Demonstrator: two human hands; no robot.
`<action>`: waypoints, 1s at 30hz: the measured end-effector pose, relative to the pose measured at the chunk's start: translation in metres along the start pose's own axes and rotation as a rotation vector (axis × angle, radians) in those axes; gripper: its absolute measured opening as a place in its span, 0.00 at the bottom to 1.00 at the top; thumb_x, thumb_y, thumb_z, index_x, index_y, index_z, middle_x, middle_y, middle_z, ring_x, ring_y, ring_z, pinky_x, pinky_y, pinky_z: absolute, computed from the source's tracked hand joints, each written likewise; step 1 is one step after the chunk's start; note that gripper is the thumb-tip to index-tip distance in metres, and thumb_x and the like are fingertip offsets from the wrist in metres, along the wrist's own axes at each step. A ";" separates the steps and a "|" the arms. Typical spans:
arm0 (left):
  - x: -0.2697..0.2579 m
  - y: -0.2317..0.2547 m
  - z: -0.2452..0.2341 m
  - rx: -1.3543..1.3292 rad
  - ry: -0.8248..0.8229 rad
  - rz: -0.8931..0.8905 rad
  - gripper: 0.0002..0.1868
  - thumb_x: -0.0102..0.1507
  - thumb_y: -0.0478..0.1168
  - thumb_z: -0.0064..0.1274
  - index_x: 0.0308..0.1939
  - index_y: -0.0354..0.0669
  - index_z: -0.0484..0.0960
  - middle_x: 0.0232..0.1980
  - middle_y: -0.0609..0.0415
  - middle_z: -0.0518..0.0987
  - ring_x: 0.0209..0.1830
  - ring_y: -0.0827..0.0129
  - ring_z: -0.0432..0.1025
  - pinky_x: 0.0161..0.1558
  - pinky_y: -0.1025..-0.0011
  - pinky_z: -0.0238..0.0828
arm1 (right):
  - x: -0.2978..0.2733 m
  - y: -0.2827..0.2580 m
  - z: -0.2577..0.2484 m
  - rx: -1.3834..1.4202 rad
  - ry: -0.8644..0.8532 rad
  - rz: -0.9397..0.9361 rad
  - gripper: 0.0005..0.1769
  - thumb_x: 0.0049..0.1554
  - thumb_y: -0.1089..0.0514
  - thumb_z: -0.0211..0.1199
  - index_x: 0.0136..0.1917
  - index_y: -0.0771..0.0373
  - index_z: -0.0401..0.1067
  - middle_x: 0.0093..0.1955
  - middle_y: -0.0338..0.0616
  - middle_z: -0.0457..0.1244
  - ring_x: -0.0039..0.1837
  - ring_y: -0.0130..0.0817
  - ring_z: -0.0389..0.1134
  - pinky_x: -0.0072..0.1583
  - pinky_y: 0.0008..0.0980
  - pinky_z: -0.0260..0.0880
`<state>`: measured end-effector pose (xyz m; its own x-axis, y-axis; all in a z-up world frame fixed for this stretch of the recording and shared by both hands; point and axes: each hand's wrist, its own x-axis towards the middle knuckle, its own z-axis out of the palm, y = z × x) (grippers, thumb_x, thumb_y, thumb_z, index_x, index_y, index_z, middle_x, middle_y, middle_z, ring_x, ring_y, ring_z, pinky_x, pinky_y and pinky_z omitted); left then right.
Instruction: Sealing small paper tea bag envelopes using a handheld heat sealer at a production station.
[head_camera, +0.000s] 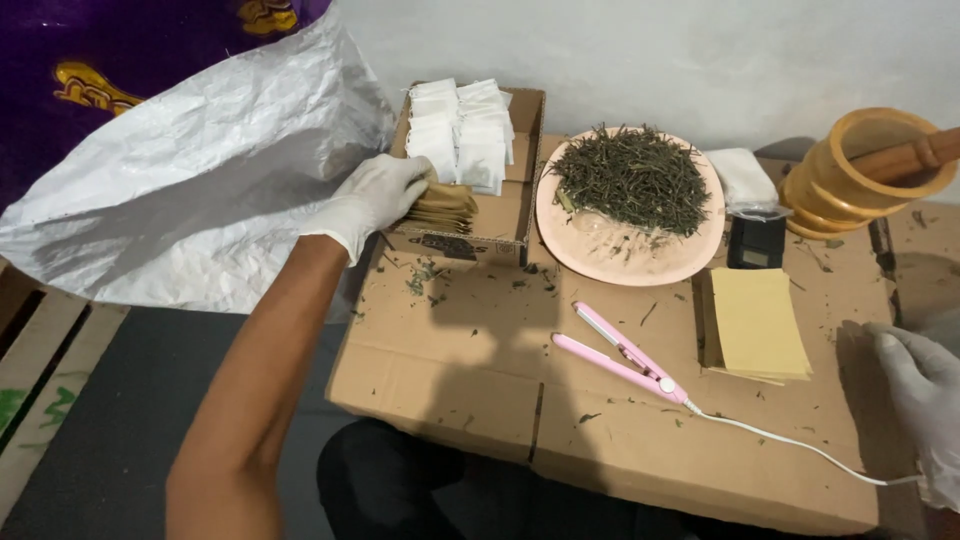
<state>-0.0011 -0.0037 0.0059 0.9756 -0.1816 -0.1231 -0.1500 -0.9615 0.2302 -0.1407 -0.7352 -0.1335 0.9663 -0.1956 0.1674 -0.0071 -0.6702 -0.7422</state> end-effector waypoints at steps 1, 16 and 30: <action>0.003 -0.005 0.002 0.000 0.003 0.002 0.13 0.78 0.43 0.44 0.61 0.51 0.82 0.55 0.36 0.86 0.54 0.37 0.80 0.57 0.43 0.75 | 0.000 -0.006 0.000 0.000 0.003 -0.001 0.16 0.84 0.63 0.58 0.76 0.75 0.79 0.70 0.61 0.71 0.73 0.49 0.70 0.75 0.42 0.66; -0.010 0.055 -0.031 -0.082 -0.075 -0.112 0.27 0.68 0.50 0.34 0.61 0.49 0.86 0.62 0.36 0.85 0.58 0.38 0.78 0.62 0.45 0.74 | -0.016 -0.088 -0.006 -0.152 0.039 0.141 0.18 0.82 0.54 0.60 0.73 0.67 0.82 0.71 0.54 0.72 0.74 0.46 0.70 0.76 0.41 0.63; 0.026 0.058 0.015 0.126 -0.217 -0.073 0.35 0.77 0.64 0.32 0.41 0.46 0.88 0.53 0.42 0.88 0.54 0.43 0.81 0.61 0.45 0.75 | -0.010 -0.063 -0.007 -0.351 0.003 0.100 0.22 0.79 0.47 0.57 0.75 0.55 0.84 0.72 0.54 0.73 0.73 0.56 0.70 0.74 0.47 0.63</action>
<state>0.0136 -0.0674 0.0014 0.9295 -0.1376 -0.3423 -0.1125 -0.9894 0.0923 -0.1516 -0.6956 -0.0840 0.9556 -0.2743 0.1080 -0.1896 -0.8525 -0.4871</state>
